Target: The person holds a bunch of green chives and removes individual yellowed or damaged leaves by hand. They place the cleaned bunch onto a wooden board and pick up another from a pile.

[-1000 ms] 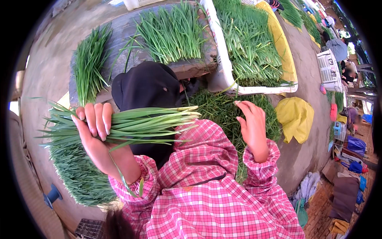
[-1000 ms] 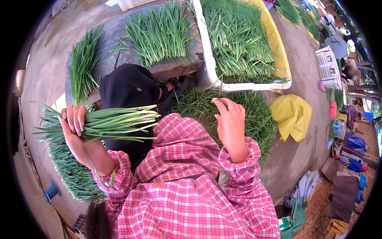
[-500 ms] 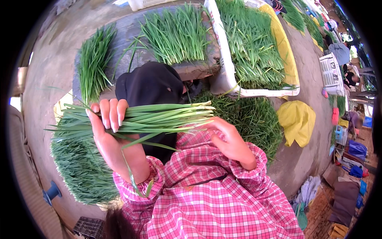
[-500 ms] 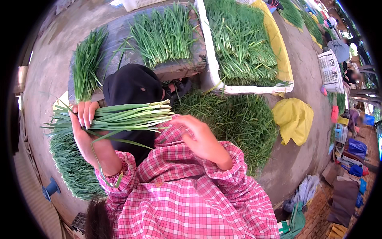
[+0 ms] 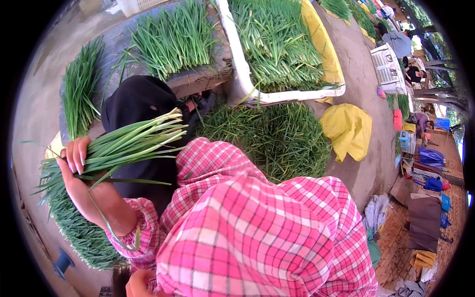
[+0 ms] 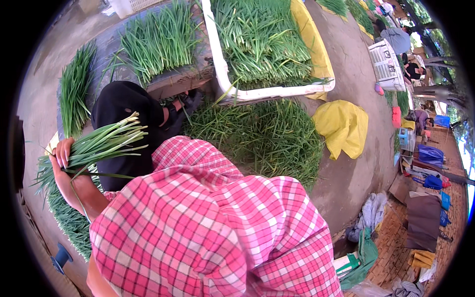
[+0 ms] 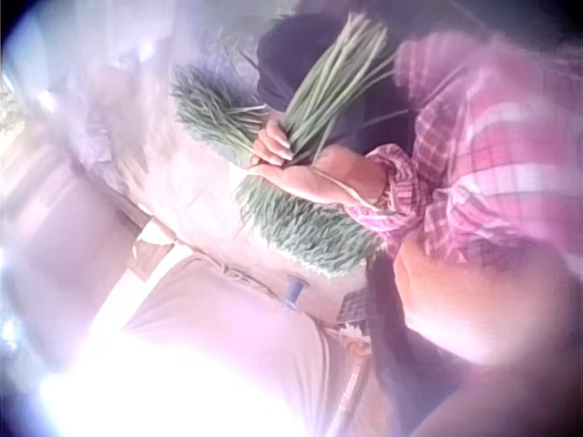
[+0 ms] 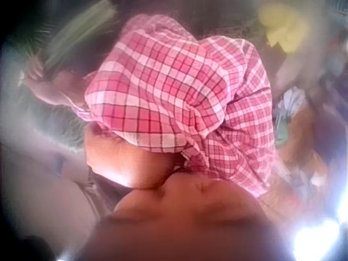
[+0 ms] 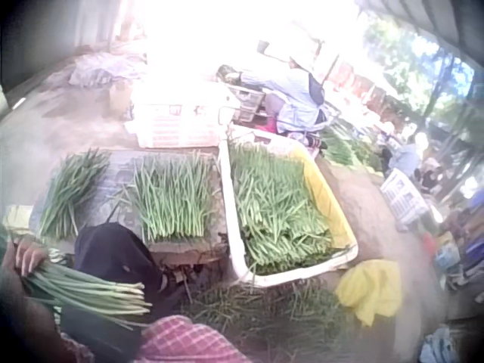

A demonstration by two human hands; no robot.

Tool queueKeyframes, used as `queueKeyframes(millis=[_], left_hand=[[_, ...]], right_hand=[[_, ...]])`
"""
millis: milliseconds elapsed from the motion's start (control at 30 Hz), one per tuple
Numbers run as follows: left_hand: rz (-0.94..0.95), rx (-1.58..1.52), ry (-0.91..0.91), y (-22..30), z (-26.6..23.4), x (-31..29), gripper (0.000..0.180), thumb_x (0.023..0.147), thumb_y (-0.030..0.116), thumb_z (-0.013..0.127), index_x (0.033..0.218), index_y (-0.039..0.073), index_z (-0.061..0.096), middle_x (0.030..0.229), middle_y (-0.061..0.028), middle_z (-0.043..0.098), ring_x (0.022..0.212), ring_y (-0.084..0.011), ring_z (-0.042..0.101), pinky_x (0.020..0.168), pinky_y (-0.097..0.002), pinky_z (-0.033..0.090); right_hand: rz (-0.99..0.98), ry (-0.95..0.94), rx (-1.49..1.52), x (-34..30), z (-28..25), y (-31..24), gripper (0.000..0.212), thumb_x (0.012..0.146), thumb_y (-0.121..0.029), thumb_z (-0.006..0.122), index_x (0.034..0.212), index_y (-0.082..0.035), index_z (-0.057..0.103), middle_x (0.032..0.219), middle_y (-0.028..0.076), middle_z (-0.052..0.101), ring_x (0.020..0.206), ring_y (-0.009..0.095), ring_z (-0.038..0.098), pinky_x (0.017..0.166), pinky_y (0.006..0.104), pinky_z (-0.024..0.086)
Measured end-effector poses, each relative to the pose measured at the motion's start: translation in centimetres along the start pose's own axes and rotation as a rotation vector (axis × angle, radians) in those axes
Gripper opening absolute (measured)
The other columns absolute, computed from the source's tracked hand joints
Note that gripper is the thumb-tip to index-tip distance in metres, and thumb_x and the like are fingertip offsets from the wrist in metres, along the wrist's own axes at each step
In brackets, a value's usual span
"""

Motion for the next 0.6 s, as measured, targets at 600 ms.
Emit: queueKeyframes(millis=[600], left_hand=[[0.044, 0.065, 0.032, -1.1, 1.5, -0.5, 0.016, 0.088, 0.016, 0.035, 0.076, 0.005, 0.034, 0.058, 0.0004, 0.026, 0.050, -0.0088, 0.027, 0.052, -0.0223, 0.028]], right_hand=[[0.221, 0.127, -0.336, -0.6, -3.4, -1.6, 0.026, 0.059, -0.024, 0.049, 0.068, -0.001, 0.056, 0.068, 0.011, 0.054, 0.072, 0.022, 0.050, 0.071, 0.0318, 0.041]])
Point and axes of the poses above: each hand's wrist, its own x-axis towards the middle knuckle, its own z-axis out of the palm, y = z × x, the point moved 4 cm from there along x, towards the middle knuckle
